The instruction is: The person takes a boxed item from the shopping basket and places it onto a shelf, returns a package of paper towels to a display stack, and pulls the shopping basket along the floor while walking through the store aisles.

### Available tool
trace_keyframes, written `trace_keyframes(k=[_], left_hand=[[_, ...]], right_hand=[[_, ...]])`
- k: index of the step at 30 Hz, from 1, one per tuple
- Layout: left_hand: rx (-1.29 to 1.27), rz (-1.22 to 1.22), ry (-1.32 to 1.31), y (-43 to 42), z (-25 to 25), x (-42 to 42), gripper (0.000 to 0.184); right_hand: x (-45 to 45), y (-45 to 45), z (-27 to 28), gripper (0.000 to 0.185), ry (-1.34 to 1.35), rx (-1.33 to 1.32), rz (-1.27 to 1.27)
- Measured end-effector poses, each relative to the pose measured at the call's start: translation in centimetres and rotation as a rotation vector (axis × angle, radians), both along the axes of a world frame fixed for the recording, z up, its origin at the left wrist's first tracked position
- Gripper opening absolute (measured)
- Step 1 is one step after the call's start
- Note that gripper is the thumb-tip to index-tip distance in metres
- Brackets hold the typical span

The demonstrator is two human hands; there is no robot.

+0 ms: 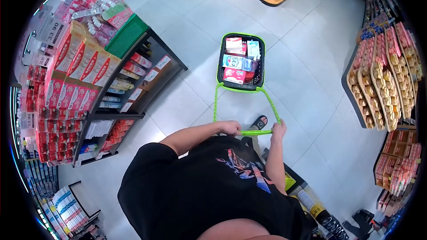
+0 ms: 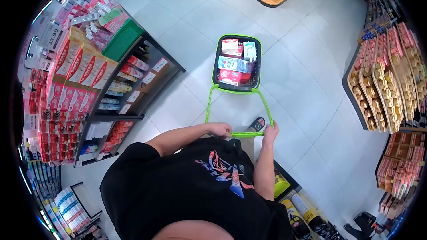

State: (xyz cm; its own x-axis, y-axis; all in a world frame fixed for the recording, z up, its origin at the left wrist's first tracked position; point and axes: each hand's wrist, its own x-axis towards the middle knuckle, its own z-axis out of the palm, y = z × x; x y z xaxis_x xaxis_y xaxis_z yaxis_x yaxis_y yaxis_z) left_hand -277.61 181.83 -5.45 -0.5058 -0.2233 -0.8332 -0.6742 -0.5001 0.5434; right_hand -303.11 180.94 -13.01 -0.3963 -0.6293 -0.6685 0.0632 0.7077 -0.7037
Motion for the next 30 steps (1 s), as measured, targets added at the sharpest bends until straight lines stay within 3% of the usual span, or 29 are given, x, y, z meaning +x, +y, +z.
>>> trace_keyframes(k=[9, 17, 23, 30], left_hand=[[-0.006, 0.112, -0.045, -6.8, -2.9, -7.7, 0.025], [0.033, 0.467, -0.162, -12.2, -3.1, -11.2, 0.017], [0.061, 0.535, -0.142, -16.1, -4.2, -13.1, 0.016], [0.137, 0.635, -0.017, -22.0, -8.8, -17.5, 0.014]], right_hand=[[-6.5, -10.4, -2.3, 0.053, -0.167, -0.012, 0.149], [-8.6, -17.6, -6.6, 0.064, -0.201, -0.151, 0.346], [-10.2, -22.6, -2.8, 0.071, -0.423, -0.079, 0.360], [-13.4, -27.5, -2.8, 0.072, -0.408, -0.081, 0.356]])
